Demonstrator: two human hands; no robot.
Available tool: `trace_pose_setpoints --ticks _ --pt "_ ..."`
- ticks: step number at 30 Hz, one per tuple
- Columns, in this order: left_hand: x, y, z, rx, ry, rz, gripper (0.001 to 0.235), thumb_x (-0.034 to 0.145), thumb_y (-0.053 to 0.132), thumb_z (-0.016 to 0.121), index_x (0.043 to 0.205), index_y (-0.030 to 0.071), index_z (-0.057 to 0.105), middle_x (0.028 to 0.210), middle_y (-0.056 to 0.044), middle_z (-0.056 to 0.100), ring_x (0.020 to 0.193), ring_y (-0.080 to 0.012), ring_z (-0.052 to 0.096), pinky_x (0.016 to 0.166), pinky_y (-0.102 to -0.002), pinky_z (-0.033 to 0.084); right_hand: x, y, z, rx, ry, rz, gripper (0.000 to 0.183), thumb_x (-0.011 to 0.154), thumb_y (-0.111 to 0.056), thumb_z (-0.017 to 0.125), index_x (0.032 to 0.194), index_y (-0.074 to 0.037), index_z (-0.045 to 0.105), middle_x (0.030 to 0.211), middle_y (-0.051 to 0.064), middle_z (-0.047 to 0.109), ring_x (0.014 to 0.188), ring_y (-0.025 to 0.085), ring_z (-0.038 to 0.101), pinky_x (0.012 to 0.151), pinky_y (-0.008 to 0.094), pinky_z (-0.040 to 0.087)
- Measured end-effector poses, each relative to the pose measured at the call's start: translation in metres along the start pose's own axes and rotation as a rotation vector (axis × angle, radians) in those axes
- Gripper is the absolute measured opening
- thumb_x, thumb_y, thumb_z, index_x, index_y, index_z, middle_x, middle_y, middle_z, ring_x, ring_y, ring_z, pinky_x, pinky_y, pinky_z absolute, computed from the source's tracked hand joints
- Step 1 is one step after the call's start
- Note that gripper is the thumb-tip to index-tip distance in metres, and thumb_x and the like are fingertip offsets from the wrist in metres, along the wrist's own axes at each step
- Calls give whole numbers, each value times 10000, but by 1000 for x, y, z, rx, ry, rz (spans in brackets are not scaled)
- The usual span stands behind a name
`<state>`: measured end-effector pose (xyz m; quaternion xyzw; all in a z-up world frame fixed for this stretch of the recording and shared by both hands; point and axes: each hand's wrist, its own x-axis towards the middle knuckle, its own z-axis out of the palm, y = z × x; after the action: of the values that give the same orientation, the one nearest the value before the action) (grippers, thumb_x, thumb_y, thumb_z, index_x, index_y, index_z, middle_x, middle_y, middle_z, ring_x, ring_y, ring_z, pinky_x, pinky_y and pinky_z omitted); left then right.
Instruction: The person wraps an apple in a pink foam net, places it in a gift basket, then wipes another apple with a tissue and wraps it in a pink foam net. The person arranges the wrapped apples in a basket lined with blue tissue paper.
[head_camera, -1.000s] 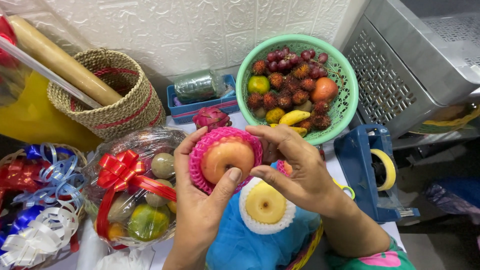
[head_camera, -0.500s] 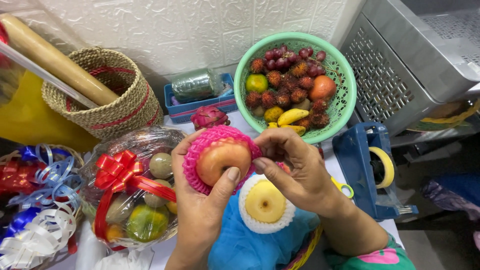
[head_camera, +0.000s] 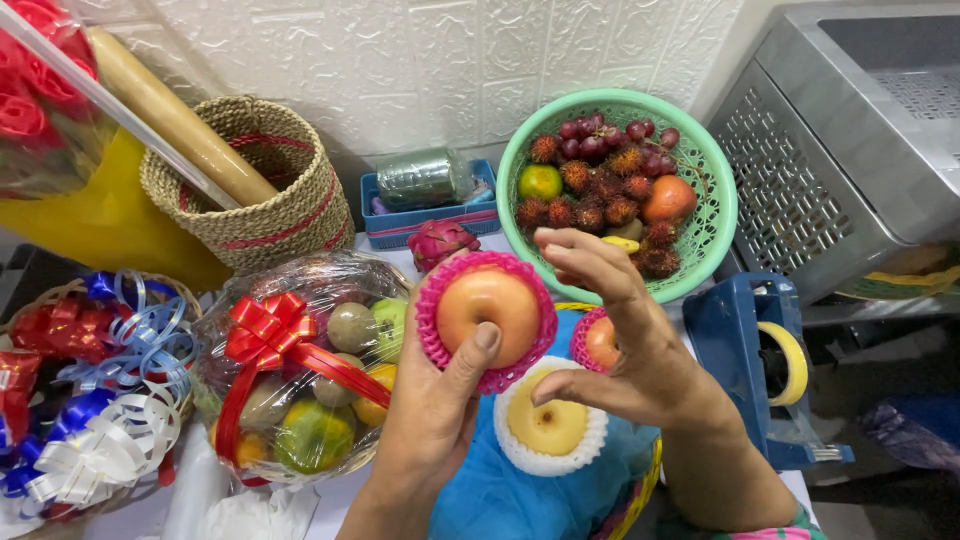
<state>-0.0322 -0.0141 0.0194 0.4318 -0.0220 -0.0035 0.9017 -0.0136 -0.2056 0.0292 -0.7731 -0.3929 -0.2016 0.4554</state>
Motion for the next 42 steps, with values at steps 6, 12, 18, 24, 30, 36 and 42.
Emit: trace_pose_setpoints --ticks 6,12,18,24,30,36,42 --pt "-3 4 1 118 -160 17 722 872 315 731 1477 65 428 1417 -178 579 1252 -241 608 1061 -341 521 5 -2 0 34 -211 -28 850 879 -391 787 1544 -97 347 1674 317 253 1612 443 290 1316 514 326" --pt "-2 -4 -5 -83 -247 -59 622 1015 309 563 1565 102 358 1587 -191 432 1402 -248 489 1142 -340 439 6 -2 5 5 -191 -29 710 946 -221 762 1514 -59 369 1614 313 360 1567 454 366 1283 537 374" --pt "-5 -2 -4 -9 -264 -2 591 1043 348 501 1560 94 368 1615 -173 401 1453 -242 438 1188 -357 394 1 3 8 -102 -144 -38 772 878 -246 845 1486 -34 419 1532 217 487 1481 392 477 1254 503 415" --pt "-6 13 -1 291 -315 23 667 978 380 595 1552 135 359 1545 -165 471 1352 -223 535 1131 -338 466 -4 9 5 -149 -151 -55 913 811 -357 882 1510 -29 395 1520 146 495 1479 388 471 1249 521 414" --pt "-3 2 -4 -38 -232 -98 576 963 231 630 1488 97 435 1376 -185 597 1207 -232 606 1058 -343 499 3 6 2 45 -187 -136 999 870 -422 791 1583 -52 197 1637 294 320 1582 484 344 1330 608 334" --pt "-3 11 -6 267 -401 2 725 982 432 583 1564 120 283 1543 -163 440 1379 -229 486 1152 -355 428 -2 8 4 -50 -152 -64 937 853 -205 856 1551 -9 262 1586 262 407 1510 428 440 1272 516 389" --pt "1 17 -16 6 -659 -119 1017 966 480 695 1650 188 2 1703 -163 173 1486 -306 374 1178 -469 410 -8 6 0 146 24 166 998 711 -222 855 1543 -50 333 1549 171 441 1460 294 479 1251 400 388"
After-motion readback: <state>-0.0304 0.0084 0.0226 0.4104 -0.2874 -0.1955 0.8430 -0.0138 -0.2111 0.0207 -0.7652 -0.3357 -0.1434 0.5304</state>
